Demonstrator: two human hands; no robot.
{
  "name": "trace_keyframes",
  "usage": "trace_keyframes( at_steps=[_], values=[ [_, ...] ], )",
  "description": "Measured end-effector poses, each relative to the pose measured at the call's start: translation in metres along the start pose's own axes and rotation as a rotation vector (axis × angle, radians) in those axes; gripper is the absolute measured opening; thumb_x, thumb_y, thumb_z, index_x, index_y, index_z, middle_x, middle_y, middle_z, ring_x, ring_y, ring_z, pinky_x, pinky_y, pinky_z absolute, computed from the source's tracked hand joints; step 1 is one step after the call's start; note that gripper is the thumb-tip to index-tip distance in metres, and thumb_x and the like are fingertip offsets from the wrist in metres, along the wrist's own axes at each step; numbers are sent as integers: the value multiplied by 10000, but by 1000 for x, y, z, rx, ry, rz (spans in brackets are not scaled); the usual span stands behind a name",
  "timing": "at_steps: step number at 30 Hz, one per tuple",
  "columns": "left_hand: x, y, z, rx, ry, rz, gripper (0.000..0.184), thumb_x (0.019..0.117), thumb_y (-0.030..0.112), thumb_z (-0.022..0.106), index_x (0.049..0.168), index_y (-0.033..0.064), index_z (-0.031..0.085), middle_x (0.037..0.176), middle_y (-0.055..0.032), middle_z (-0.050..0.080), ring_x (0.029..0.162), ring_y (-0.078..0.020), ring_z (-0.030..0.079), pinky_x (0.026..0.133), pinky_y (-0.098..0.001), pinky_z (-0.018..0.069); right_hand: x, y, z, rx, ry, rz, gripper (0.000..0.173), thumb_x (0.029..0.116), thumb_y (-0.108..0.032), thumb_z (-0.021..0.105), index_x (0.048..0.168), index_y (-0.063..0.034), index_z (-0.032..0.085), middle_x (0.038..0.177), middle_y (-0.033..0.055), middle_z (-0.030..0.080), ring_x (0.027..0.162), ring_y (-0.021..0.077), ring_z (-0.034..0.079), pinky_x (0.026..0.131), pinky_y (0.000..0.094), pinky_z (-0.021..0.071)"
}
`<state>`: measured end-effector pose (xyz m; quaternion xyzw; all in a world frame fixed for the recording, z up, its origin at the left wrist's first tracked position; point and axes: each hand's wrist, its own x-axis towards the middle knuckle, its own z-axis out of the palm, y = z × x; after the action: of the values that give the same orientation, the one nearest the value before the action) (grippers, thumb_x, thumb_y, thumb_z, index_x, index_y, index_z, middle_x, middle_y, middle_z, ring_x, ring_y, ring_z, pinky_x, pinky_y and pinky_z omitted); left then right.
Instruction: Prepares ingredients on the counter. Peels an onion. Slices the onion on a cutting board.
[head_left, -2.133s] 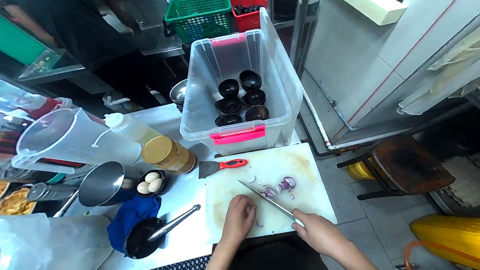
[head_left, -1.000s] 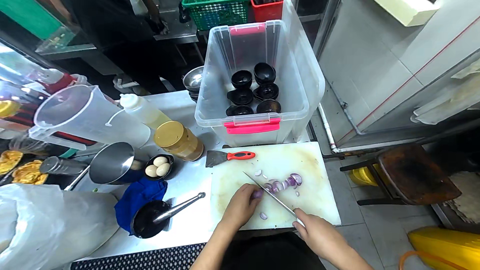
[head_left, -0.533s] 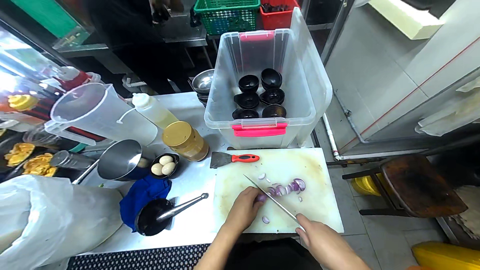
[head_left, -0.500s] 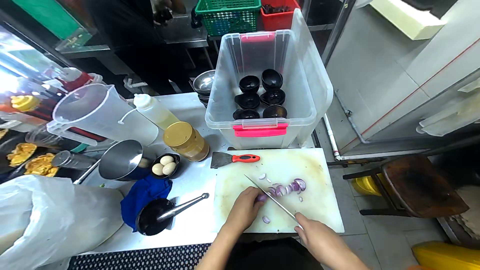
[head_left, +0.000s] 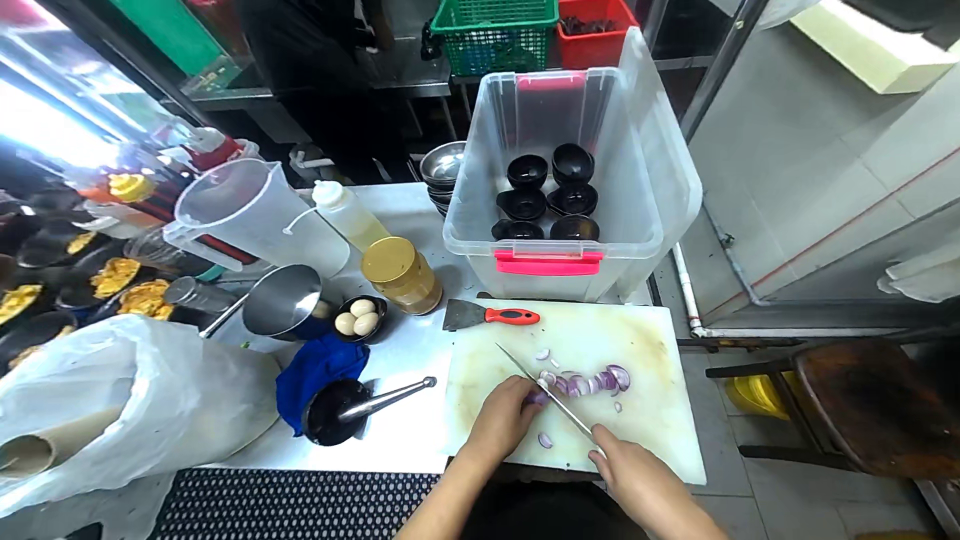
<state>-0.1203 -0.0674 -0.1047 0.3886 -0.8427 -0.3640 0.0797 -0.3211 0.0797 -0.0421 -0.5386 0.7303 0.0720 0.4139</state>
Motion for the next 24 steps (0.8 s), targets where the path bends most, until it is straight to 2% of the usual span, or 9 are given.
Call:
trace_keyframes(
  at_steps=[3,6,9,13,16,20,24],
  values=[
    [-1,1,2,-12,11,-13,256,986,282,657,1147,91,713,1098,-56,709,1039,-157,678,987,-335,546,-2,-3,-5,-27,-15,14,356,1095,-413,410,1328,-162,508,970,155,704,929,375,720,772,561,578],
    [-2,1,1,-19,23,-33,254,984,292,662,1120,86,721,1080,-56,711,1022,-152,682,979,-334,551,-4,-4,-4,-17,19,-26,351,1094,-404,426,1309,-146,530,926,160,704,883,375,725,738,557,580],
    [-4,1,5,-22,38,-29,244,980,284,668,1117,89,717,1076,-51,711,1019,-148,682,973,-331,553,5,-4,-3,-25,-15,-12,338,1095,-395,411,1316,-160,513,974,153,704,924,370,721,770,560,577],
    [-5,0,5,-25,61,-30,241,982,282,666,1094,76,720,1061,-57,714,1001,-157,686,964,-333,556,-2,-8,-6,-19,18,-35,346,1094,-409,423,1297,-150,531,940,156,705,893,371,725,742,554,580],
    [-5,1,8,-27,62,-32,250,985,278,663,1119,73,716,1087,-64,715,1022,-161,686,982,-343,553,10,-5,-3,-14,-11,-21,344,1091,-404,428,1316,-159,518,965,163,701,913,379,720,761,573,576],
    [-8,-1,12,-23,117,-16,230,983,281,667,1064,74,726,1038,-54,717,987,-152,689,952,-330,563,0,-8,-14,-19,-13,-48,345,1092,-415,427,1292,-154,532,949,155,705,899,375,723,747,564,578],
    [-11,-3,16,-6,170,5,217,978,285,678,1039,83,729,1023,-38,724,985,-136,693,949,-319,567,14,-7,-4,-4,-36,-46,343,1094,-402,422,1320,-160,513,986,162,699,934,377,717,776,568,577]
  ],
)
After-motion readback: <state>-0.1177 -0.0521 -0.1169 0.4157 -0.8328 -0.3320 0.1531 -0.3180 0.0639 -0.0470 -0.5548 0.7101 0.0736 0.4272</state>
